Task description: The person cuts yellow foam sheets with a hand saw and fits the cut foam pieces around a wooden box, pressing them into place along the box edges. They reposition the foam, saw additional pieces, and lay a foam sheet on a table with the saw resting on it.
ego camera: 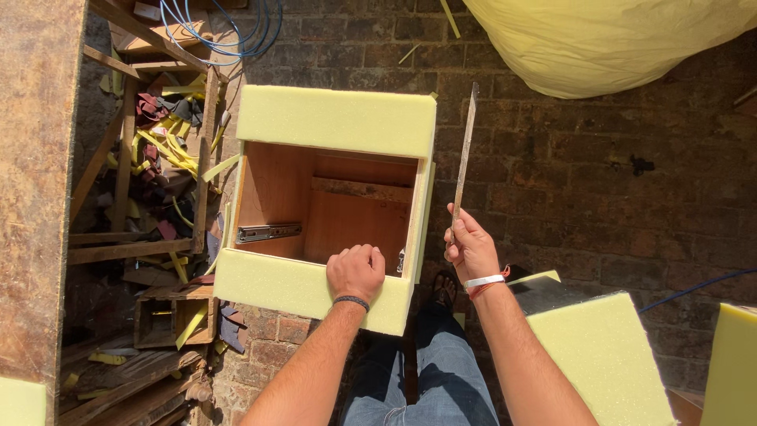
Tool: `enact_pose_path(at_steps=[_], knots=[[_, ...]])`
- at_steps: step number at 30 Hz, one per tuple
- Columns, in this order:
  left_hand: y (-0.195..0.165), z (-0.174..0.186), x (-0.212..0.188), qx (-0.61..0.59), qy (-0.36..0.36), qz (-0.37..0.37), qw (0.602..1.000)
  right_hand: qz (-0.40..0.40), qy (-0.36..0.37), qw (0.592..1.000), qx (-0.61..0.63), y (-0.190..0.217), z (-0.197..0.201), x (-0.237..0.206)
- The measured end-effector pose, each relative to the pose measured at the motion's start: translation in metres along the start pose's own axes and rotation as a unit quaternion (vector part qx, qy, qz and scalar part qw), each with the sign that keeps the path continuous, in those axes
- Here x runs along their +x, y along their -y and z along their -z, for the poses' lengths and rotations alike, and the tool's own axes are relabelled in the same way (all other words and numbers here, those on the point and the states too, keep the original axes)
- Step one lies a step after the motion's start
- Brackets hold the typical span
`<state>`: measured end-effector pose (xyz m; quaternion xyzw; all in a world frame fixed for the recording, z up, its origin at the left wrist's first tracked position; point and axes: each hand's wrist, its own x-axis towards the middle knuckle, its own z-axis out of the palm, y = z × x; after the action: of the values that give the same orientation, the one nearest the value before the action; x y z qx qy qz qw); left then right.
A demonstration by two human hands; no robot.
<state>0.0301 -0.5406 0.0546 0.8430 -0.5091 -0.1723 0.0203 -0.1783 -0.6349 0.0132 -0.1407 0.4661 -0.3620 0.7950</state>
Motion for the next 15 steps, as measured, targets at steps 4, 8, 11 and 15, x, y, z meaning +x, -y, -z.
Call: enact_pose_path(at_steps=[4, 8, 11, 15], knots=[[0.0, -0.001, -0.002, -0.011, -0.023, -0.014, 1.0, 0.004, 0.043, 0.999, 0.033, -0.011, -0.03, 0.021], [0.0, -0.003, -0.002, -0.004, -0.011, -0.006, 1.0, 0.011, 0.052, 0.998, 0.042, -0.011, -0.048, 0.047], [0.001, -0.004, -0.001, 0.004, -0.006, -0.006, 1.0, 0.011, 0.061, 0.995, 0.075, -0.005, -0.053, 0.06], [0.001, -0.004, -0.001, 0.001, -0.006, -0.006, 1.0, 0.019, 0.075, 0.991, 0.109, -0.002, -0.053, 0.059]])
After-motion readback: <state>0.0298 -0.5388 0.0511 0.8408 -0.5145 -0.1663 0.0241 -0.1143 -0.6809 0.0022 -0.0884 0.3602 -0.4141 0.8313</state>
